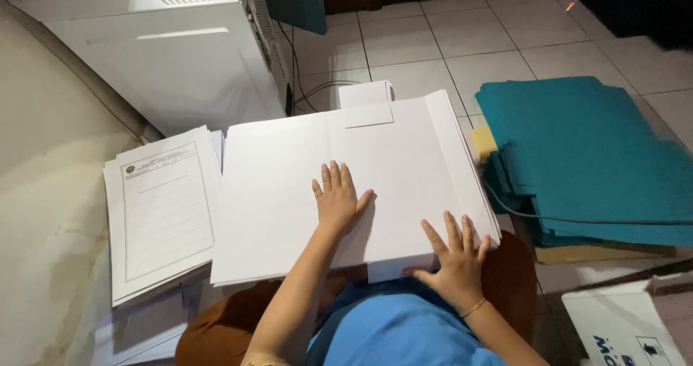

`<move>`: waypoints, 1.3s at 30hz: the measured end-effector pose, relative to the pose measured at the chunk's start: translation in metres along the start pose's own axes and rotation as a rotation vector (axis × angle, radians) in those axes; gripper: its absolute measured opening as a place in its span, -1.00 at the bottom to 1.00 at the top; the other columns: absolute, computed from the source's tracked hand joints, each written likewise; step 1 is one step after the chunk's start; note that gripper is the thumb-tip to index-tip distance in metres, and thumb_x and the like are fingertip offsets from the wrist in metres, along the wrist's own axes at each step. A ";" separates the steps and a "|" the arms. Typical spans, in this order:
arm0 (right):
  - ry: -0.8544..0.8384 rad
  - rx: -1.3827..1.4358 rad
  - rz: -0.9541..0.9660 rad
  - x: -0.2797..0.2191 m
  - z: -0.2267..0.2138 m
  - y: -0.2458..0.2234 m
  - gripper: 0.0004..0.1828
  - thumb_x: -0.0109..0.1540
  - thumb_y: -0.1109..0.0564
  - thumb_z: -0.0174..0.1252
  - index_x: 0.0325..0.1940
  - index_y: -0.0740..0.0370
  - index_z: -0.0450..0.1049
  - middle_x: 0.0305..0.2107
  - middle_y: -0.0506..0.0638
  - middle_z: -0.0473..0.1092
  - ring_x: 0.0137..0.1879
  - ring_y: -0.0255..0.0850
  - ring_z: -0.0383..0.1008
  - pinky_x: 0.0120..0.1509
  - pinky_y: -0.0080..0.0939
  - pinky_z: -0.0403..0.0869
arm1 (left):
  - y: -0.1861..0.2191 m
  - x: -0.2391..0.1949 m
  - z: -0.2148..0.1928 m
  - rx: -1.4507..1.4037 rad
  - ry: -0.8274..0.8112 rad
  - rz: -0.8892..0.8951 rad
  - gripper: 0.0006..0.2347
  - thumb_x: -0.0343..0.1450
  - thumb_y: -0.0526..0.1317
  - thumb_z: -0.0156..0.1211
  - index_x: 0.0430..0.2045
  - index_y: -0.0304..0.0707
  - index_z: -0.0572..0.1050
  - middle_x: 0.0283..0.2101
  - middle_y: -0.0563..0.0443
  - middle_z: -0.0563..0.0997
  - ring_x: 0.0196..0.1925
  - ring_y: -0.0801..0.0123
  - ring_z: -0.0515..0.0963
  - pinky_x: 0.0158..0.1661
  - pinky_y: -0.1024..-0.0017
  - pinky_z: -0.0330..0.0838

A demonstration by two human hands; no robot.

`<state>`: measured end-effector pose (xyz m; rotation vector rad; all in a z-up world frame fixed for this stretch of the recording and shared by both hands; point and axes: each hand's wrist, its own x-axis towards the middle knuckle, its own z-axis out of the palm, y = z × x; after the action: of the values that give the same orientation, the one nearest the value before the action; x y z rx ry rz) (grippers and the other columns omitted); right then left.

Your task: Folding large white sheets of paper to create folders and inserting printed documents into them.

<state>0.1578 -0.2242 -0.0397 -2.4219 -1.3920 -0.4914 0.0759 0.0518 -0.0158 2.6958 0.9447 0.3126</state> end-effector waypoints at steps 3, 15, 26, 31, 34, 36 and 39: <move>0.005 0.010 0.030 -0.001 0.004 -0.002 0.28 -0.19 -0.73 0.23 0.50 -0.27 0.09 0.50 0.15 -0.10 0.59 0.26 -0.29 0.43 0.64 -0.36 | -0.021 0.057 0.020 0.039 0.072 0.003 -0.17 0.41 0.30 -0.07 0.37 -0.52 0.07 0.46 -0.51 0.01 0.53 -0.28 -0.22 0.33 -0.29 -0.28; 0.039 -0.047 0.019 -0.008 0.028 0.008 0.41 -0.30 -0.77 0.26 0.51 -0.28 0.02 0.49 0.11 -0.11 0.56 0.22 -0.21 0.39 0.59 -0.25 | -0.049 0.163 0.014 0.045 0.100 -0.036 -0.09 0.34 0.43 -0.06 0.38 -0.43 0.08 0.47 -0.40 0.04 0.54 -0.18 -0.16 0.36 -0.21 -0.27; 0.032 0.021 0.021 -0.006 0.023 0.005 0.40 -0.28 -0.73 0.28 0.52 -0.27 0.00 0.50 0.13 -0.14 0.59 0.24 -0.31 0.41 0.62 -0.36 | -0.053 0.157 0.015 -0.111 0.028 -0.058 -0.23 0.25 0.24 0.19 0.37 -0.01 0.19 0.50 -0.17 0.04 0.55 -0.09 -0.19 0.37 -0.24 -0.33; 0.051 0.013 0.020 -0.005 0.020 0.003 0.39 -0.26 -0.79 0.21 0.52 -0.26 0.00 0.51 0.12 -0.14 0.58 0.25 -0.29 0.39 0.65 -0.34 | -0.037 0.169 -0.011 -0.423 -0.037 -0.227 -0.22 0.14 0.08 0.37 0.35 0.18 0.24 0.53 0.02 0.03 0.58 0.00 -0.22 0.38 -0.28 -0.51; 0.020 -0.036 0.028 -0.009 0.028 0.008 0.45 -0.31 -0.82 0.27 0.52 -0.30 0.00 0.50 0.12 -0.14 0.57 0.25 -0.24 0.38 0.61 -0.27 | -0.029 0.182 -0.004 -0.365 -0.060 -0.241 -0.12 0.15 0.19 0.29 0.43 0.15 0.06 0.53 0.02 -0.01 0.57 -0.08 -0.26 0.32 -0.43 -0.52; -0.050 -0.089 0.044 -0.013 0.038 0.012 0.54 -0.35 -0.87 0.32 0.54 -0.31 -0.07 0.51 0.11 -0.21 0.57 0.24 -0.32 0.36 0.64 -0.29 | -0.029 0.191 0.008 -0.225 -0.019 -0.175 -0.12 0.28 0.34 0.01 0.44 -0.18 0.00 0.52 -0.20 -0.06 0.55 -0.21 -0.29 0.31 -0.40 -0.46; -0.090 -0.100 0.056 -0.016 0.041 0.014 0.51 -0.34 -0.90 0.31 0.52 -0.36 -0.05 0.50 0.10 -0.20 0.58 0.23 -0.34 0.39 0.66 -0.40 | -0.020 0.206 0.021 -0.067 0.004 -0.178 -0.25 0.43 0.27 -0.08 0.38 -0.37 0.07 0.50 -0.33 -0.03 0.53 -0.30 -0.27 0.31 -0.42 -0.36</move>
<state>0.1678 -0.2260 -0.0844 -2.5854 -1.3610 -0.4535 0.2283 0.1935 -0.0188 2.5296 1.1447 0.3071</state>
